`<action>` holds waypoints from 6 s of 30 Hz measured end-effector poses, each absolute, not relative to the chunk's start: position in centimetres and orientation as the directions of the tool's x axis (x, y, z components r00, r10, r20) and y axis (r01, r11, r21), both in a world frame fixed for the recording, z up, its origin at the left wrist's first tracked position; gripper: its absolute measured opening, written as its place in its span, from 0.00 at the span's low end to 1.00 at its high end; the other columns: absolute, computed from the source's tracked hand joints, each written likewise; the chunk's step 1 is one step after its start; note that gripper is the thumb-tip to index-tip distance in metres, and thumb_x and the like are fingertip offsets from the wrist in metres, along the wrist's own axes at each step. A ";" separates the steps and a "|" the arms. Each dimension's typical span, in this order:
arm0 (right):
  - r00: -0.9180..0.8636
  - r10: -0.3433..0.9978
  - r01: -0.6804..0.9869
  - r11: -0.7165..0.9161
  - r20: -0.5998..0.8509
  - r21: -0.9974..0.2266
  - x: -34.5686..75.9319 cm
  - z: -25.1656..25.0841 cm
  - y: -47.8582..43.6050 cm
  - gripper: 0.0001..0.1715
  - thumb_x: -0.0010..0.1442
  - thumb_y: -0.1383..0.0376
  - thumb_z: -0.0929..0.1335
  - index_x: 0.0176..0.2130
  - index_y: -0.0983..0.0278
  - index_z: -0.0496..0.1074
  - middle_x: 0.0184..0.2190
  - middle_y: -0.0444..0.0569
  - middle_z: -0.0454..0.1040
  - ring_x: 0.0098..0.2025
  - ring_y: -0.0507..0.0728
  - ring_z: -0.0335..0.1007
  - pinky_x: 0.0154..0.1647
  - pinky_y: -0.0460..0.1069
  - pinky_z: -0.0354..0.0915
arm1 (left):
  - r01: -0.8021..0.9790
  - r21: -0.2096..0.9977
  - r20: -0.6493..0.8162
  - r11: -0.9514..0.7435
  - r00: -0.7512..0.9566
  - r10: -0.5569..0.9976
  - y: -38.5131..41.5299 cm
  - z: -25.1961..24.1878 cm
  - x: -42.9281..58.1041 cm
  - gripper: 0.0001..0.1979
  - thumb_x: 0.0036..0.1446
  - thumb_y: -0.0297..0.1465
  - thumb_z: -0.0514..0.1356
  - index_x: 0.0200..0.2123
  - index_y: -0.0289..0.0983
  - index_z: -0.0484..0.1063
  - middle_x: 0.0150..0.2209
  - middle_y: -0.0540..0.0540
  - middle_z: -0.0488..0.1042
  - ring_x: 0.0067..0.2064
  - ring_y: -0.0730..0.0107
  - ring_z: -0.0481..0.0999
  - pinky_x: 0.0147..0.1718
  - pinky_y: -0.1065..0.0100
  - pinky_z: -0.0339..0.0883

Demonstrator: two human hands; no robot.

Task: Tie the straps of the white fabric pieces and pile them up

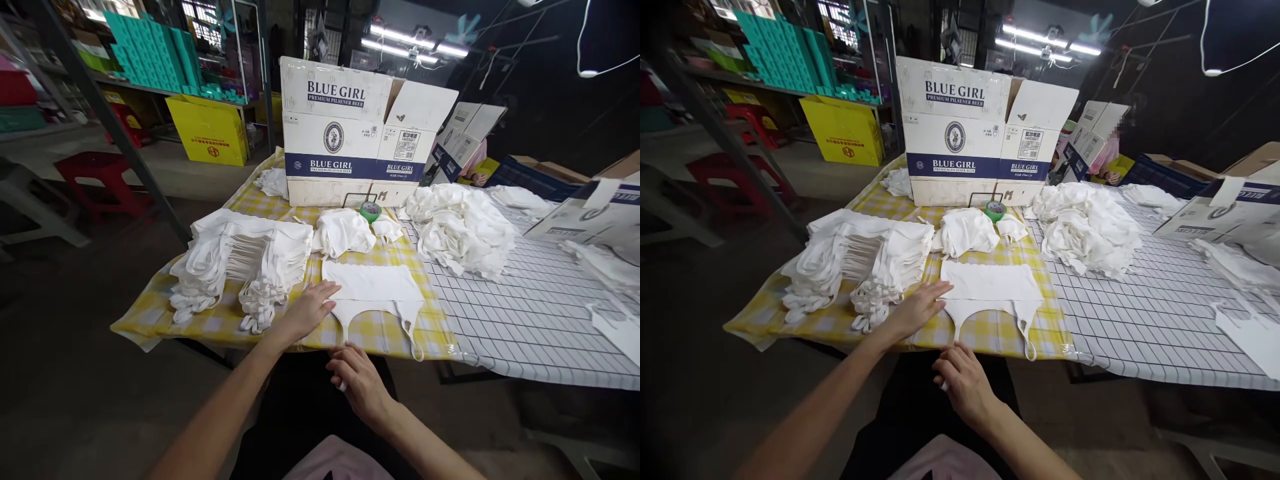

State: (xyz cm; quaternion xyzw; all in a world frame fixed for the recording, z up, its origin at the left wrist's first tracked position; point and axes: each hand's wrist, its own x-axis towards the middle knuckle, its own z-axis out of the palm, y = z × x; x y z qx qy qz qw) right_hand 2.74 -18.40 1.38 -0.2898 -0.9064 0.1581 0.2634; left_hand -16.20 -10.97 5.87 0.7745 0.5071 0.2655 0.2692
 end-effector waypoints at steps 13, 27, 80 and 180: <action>-0.600 0.780 0.024 0.237 0.176 -0.971 4.6 10.1 -19.4 0.19 0.62 0.50 0.55 0.39 0.59 0.64 0.25 0.45 0.67 0.29 0.53 0.65 0.37 0.51 0.63 | 0.743 0.383 0.070 -0.548 0.568 0.820 -6.2 -0.7 -14.0 0.22 0.63 0.38 0.45 0.60 0.49 0.52 0.65 0.50 0.46 0.65 0.61 0.38 0.60 0.52 0.35; -0.635 0.667 -0.119 -0.582 -0.389 -0.804 5.5 8.5 -11.0 0.25 0.60 0.49 0.58 0.24 0.65 0.59 0.15 0.36 0.49 0.14 0.43 0.35 0.14 0.42 0.33 | 0.108 0.972 0.111 -0.210 0.576 0.810 -7.7 5.1 -11.9 0.31 0.59 0.31 0.52 0.63 0.49 0.42 0.63 0.47 0.52 0.57 0.65 0.63 0.52 0.62 0.61; -0.259 0.966 0.681 0.199 0.023 -0.705 7.0 1.5 -3.0 0.14 0.57 0.59 0.61 0.30 0.62 0.72 0.25 0.46 0.73 0.27 0.53 0.66 0.28 0.45 0.58 | 0.705 0.480 0.193 -0.522 0.495 0.847 -2.4 0.0 -10.7 0.09 0.53 0.25 0.55 0.33 0.39 0.74 0.34 0.47 0.68 0.40 0.66 0.65 0.39 0.67 0.62; -0.142 0.965 0.501 0.261 0.220 -0.825 12.3 0.8 -14.6 0.22 0.57 0.65 0.62 0.52 0.55 0.66 0.50 0.52 0.68 0.54 0.62 0.62 0.53 0.57 0.58 | 0.747 0.612 -0.058 0.260 -0.285 0.957 1.2 1.5 -13.6 0.06 0.48 0.33 0.58 0.27 0.36 0.69 0.33 0.41 0.74 0.41 0.55 0.72 0.41 0.61 0.61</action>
